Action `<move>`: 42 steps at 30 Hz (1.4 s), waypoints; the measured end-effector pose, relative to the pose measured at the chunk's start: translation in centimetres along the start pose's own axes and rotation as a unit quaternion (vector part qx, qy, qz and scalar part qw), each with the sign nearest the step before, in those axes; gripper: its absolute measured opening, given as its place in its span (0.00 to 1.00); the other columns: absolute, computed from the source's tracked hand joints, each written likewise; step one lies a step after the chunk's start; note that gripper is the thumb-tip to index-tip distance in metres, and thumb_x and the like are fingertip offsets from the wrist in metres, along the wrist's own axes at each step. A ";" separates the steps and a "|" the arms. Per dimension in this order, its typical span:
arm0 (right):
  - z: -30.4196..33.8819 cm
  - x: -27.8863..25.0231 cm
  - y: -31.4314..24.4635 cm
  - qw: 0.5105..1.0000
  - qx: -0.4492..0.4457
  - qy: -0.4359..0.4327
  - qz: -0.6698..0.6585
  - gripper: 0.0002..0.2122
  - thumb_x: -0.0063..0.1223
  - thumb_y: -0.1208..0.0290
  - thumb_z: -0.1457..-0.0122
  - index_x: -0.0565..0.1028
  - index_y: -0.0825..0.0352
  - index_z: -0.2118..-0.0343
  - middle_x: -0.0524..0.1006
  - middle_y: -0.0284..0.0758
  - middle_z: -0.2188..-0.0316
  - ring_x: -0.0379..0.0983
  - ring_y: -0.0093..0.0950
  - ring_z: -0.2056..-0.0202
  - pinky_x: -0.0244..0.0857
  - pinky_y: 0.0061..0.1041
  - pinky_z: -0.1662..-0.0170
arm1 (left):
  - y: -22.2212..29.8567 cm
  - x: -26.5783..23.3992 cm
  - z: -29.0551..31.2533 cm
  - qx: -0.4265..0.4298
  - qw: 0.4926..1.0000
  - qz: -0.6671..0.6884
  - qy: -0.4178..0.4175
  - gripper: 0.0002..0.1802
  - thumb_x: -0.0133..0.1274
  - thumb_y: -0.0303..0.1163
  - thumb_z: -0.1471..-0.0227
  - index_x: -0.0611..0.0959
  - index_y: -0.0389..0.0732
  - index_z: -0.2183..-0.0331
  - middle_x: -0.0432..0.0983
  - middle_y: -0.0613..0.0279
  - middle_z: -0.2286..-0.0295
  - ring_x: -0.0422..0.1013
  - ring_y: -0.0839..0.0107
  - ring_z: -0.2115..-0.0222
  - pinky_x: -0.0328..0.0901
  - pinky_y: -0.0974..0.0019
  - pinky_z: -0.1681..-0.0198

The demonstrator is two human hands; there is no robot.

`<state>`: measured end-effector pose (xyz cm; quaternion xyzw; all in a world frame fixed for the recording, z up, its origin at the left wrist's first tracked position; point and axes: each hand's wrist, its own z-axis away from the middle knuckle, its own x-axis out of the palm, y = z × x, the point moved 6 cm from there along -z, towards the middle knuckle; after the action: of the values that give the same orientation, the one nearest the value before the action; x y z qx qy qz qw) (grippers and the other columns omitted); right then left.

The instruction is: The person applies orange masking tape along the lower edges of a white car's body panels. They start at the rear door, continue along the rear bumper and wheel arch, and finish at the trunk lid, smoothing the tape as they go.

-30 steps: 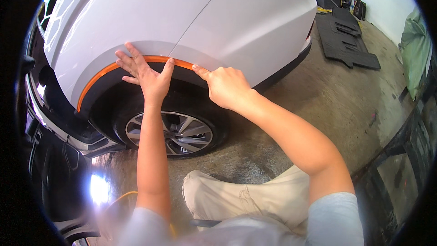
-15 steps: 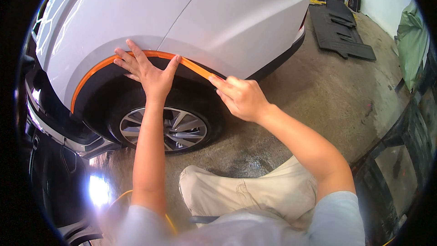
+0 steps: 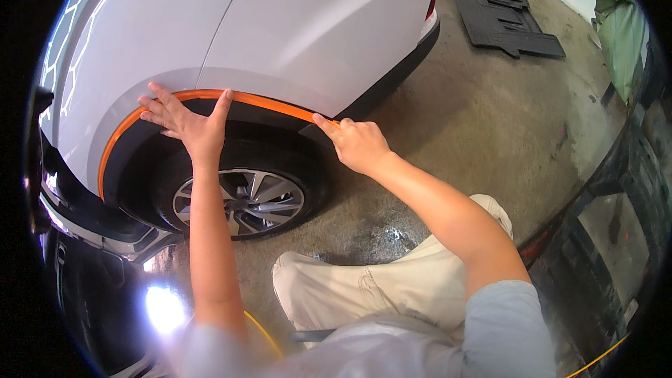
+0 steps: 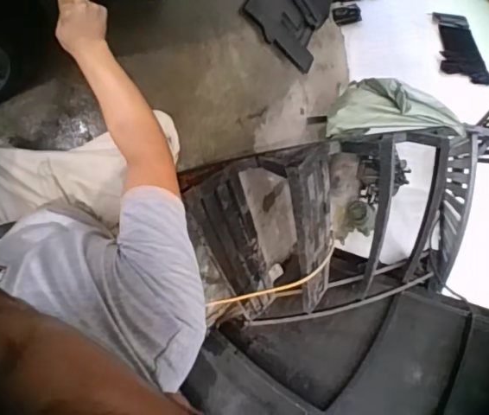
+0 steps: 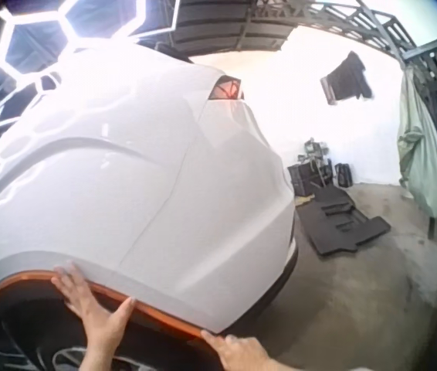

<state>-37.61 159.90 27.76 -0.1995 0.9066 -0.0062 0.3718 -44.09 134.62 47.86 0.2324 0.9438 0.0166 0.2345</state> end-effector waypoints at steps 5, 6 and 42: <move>-1.6 1.7 -0.2 0.997 0.026 -0.063 0.026 0.35 0.54 0.71 0.34 0.62 0.48 0.23 0.81 0.43 0.72 0.82 0.40 0.74 0.78 0.41 0.70 | 1.3 1.0 1.5 0.009 1.000 -0.007 0.020 0.75 0.71 0.57 0.46 0.34 0.45 0.22 0.14 0.36 0.25 0.13 0.27 0.26 0.26 0.10 0.34; -1.7 1.9 -0.2 0.996 0.034 -0.076 0.030 0.35 0.54 0.71 0.34 0.62 0.49 0.23 0.81 0.43 0.71 0.82 0.40 0.74 0.78 0.41 0.70 | 1.8 1.5 2.1 0.006 1.000 -0.010 0.024 0.73 0.69 0.55 0.44 0.34 0.43 0.22 0.15 0.35 0.25 0.14 0.26 0.26 0.27 0.10 0.34; 4.2 6.0 2.9 0.988 0.125 -0.086 0.020 0.31 0.53 0.72 0.37 0.71 0.60 0.28 0.85 0.41 0.66 0.85 0.33 0.69 0.80 0.32 0.68 | 8.2 13.7 15.2 0.067 0.994 -0.053 -0.072 0.78 0.75 0.57 0.53 0.39 0.43 0.22 0.17 0.37 0.24 0.13 0.30 0.26 0.25 0.10 0.34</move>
<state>-39.67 160.94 20.27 -0.1333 0.8670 -0.0951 0.4707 -44.44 146.93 29.51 0.1982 0.9345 -0.0760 0.2858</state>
